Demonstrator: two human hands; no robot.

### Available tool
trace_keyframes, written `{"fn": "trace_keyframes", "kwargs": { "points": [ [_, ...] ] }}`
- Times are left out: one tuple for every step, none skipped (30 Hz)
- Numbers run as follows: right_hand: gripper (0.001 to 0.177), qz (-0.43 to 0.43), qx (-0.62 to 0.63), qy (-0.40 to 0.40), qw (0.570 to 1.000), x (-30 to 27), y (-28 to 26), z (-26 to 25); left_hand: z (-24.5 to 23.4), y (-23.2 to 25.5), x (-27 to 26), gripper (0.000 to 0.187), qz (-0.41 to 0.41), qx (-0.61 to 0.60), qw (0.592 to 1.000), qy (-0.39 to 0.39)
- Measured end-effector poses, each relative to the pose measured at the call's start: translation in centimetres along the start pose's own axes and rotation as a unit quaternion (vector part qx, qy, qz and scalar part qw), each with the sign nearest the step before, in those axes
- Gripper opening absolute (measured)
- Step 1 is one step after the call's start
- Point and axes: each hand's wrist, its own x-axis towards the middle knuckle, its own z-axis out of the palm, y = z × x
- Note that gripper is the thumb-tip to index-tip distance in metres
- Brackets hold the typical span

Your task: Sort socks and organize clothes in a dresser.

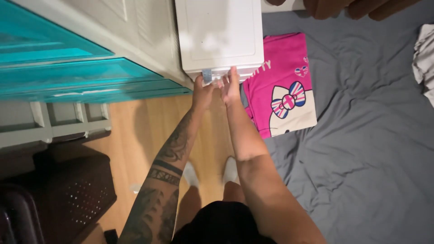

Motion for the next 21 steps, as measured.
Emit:
{"fn": "trace_keyframes", "kwargs": {
  "points": [
    [0.097,-0.002,-0.004,-0.002,1.000,0.2,0.0,-0.3,-0.1,0.1,-0.2,0.054,-0.011,0.038,0.999,-0.004],
    [0.091,-0.005,-0.008,-0.003,1.000,0.5,0.0,-0.7,-0.2,0.0,-0.4,0.043,-0.021,0.076,0.997,-0.009],
    [0.091,0.000,-0.006,0.002,1.000,1.2,0.3,-1.7,-0.5,0.0,-0.9,0.043,-0.027,0.080,0.996,-0.010],
    [0.083,-0.008,-0.002,-0.008,1.000,1.9,0.8,-2.7,-0.9,0.1,-1.3,0.031,-0.049,0.068,0.996,-0.028],
    [0.076,-0.016,0.001,-0.018,1.000,2.7,1.3,-3.5,-1.5,0.1,-1.7,0.024,-0.070,0.055,0.995,-0.043],
    [0.076,-0.010,0.002,-0.014,1.000,2.4,2.2,-4.5,-2.1,-0.2,-2.3,0.024,-0.077,0.059,0.994,-0.043],
    [0.073,-0.010,0.007,-0.014,1.000,2.3,2.7,-5.4,-2.5,-0.4,-2.7,0.024,-0.053,0.073,0.995,-0.035],
    [0.069,-0.010,0.011,-0.015,1.000,2.0,3.2,-6.2,-3.0,-0.5,-3.3,0.024,-0.030,0.087,0.995,-0.027],
    [0.069,-0.011,0.011,-0.014,1.000,0.2,2.7,-5.6,-3.7,-0.8,-3.8,0.024,-0.030,0.086,0.995,-0.028],
    [0.070,-0.011,-0.001,-0.011,1.000,-1.7,2.2,-5.0,-4.3,-1.0,-4.3,0.024,-0.007,0.105,0.994,-0.039],
    [0.071,-0.012,-0.013,-0.007,1.000,-3.7,1.5,-4.5,-4.8,-1.2,-4.9,0.025,0.016,0.122,0.991,-0.051],
    [0.071,-0.015,-0.013,-0.004,1.000,-5.2,1.5,-4.7,-5.3,-0.6,-6.0,0.025,0.016,0.121,0.991,-0.055],
    [0.073,-0.018,-0.020,-0.004,1.000,-6.8,1.5,-5.0,-5.8,-0.1,-7.2,0.025,-0.020,0.102,0.993,-0.061],
    [0.074,-0.021,-0.028,-0.003,0.999,-8.4,1.5,-5.2,-6.3,0.4,-8.4,0.026,-0.056,0.082,0.993,-0.067],
    [0.074,-0.021,-0.029,-0.001,0.999,-9.4,1.7,-6.0,-6.5,1.0,-10.0,0.026,-0.057,0.081,0.993,-0.069],
    [0.073,-0.018,-0.030,-0.002,0.999,-10.5,1.9,-6.7,-6.8,1.7,-11.6,0.025,-0.108,0.097,0.986,-0.081],
    [0.072,-0.016,-0.027,-0.004,0.999,-11.4,2.2,-7.1,-7.1,2.4,-12.9,0.024,-0.157,0.114,0.976,-0.095],
    [0.072,-0.019,-0.026,-0.003,0.999,-11.6,2.1,-7.2,-7.2,2.9,-14.0,0.024,-0.155,0.115,0.976,-0.098],
    [0.071,-0.016,-0.029,0.001,0.999,-11.8,2.1,-7.3,-7.3,3.3,-15.1,0.022,-0.127,0.086,0.983,-0.105],
    [0.071,-0.013,-0.031,0.006,0.999,-12.0,2.1,-7.5,-7.5,3.7,-16.3,0.022,-0.098,0.056,0.987,-0.113],
    [0.071,-0.014,-0.031,0.006,0.999,-12.2,1.9,-7.5,-7.7,5.0,-16.7,0.022,-0.098,0.056,0.987,-0.114]
  ]
}}
